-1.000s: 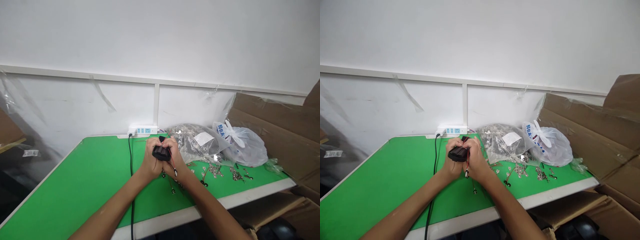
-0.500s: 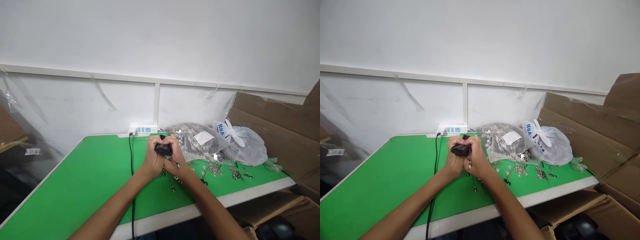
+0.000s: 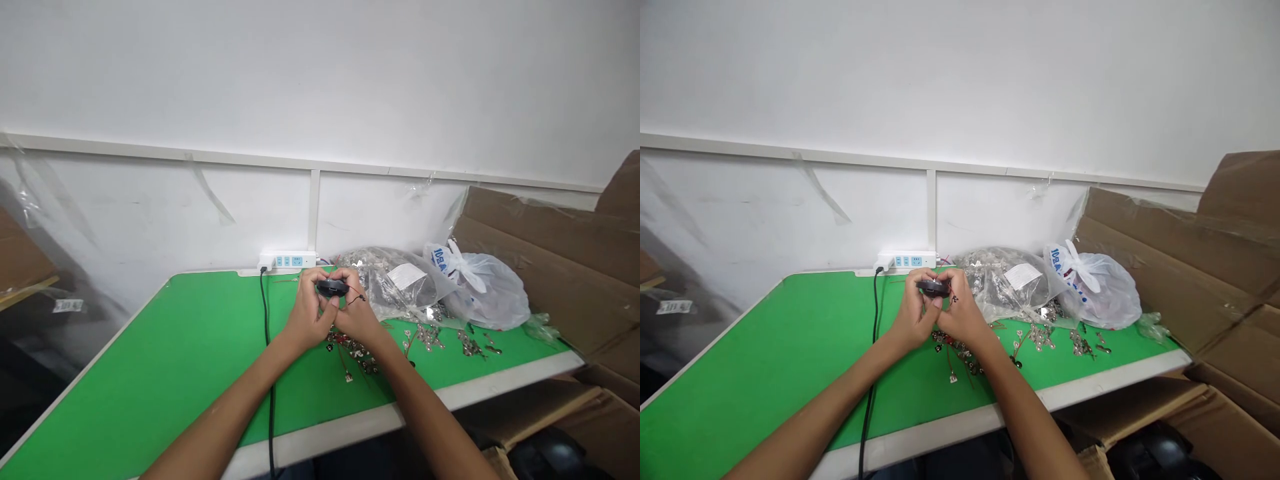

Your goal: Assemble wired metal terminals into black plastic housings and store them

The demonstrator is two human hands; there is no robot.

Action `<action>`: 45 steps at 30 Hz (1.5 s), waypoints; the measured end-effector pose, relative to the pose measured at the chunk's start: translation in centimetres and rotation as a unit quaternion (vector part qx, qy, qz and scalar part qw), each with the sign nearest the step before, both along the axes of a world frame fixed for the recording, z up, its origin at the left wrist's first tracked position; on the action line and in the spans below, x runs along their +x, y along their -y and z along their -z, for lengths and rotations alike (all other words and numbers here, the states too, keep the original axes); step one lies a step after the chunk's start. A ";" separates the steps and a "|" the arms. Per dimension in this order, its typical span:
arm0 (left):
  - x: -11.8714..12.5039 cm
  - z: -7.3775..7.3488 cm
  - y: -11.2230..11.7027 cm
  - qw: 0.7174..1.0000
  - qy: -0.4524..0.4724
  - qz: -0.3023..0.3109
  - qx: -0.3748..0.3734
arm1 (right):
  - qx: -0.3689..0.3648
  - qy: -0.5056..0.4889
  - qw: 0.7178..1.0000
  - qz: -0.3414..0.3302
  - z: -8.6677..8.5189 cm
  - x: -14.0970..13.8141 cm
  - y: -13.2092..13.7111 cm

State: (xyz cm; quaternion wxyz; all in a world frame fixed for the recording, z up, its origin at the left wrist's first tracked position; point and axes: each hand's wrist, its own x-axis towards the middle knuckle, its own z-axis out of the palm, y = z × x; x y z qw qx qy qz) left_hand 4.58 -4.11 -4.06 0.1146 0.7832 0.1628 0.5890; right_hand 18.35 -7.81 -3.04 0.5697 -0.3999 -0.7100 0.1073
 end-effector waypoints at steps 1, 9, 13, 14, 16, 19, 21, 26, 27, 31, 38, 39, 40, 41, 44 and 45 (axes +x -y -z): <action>0.0 0.0 0.0 1.000 0.000 -0.002 0.005 | 0.002 -0.002 1.000 -0.003 0.0 0.0 0.0; 0.1 -0.3 0.3 1.000 0.004 -0.002 0.014 | 0.036 -0.011 0.999 -0.039 0.1 0.3 -0.1; 0.2 -0.6 0.4 1.000 0.001 0.007 0.003 | 0.059 -0.011 0.997 -0.047 0.2 0.5 -0.3; 0.2 -0.7 0.5 1.000 -0.001 0.005 -0.002 | 0.062 -0.007 0.997 -0.040 0.3 0.5 -0.4; 0.3 -0.8 0.5 1.000 -0.005 0.001 -0.021 | 0.060 0.002 0.998 -0.012 0.4 0.4 -0.5; 0.4 -0.8 0.4 0.999 -0.006 -0.005 -0.046 | 0.047 0.009 0.998 0.034 0.7 0.5 -0.8; 0.4 -0.8 0.3 0.999 -0.001 -0.005 -0.046 | 0.046 0.004 0.998 0.039 1.0 0.6 -1.0; 0.5 -0.6 -0.2 0.998 0.018 0.006 -0.055 | 0.049 -0.025 0.997 0.053 1.7 0.3 -1.6; 0.4 -0.6 -0.5 0.998 0.020 0.006 -0.064 | 0.048 -0.028 0.996 0.066 1.8 0.2 -1.7; -1.2 -1.4 -1.9 0.997 0.001 -0.053 -0.054 | 0.065 0.011 0.995 0.074 1.6 0.8 -1.6; -4.1 -2.7 -2.8 0.989 -0.020 -0.107 0.105 | 0.017 -0.187 0.982 0.003 0.4 2.1 -2.2; -4.0 -2.6 -2.5 0.988 -0.026 -0.085 0.123 | -0.014 -0.210 0.977 -0.037 0.2 1.9 -2.2; -3.7 -2.5 -2.2 0.988 -0.035 -0.061 0.137 | -0.049 -0.221 0.970 -0.084 0.0 1.6 -2.0; -3.5 -2.4 -1.9 0.988 -0.045 -0.038 0.146 | -0.088 -0.222 0.962 -0.132 -0.2 1.3 -1.8; -3.0 -2.5 -1.3 0.986 -0.073 0.010 0.149 | -0.178 -0.197 0.939 -0.218 -0.6 0.9 -1.0; -3.0 -2.7 -1.4 0.986 -0.080 0.018 0.146 | -0.194 -0.187 0.937 -0.223 -0.6 0.8 -0.8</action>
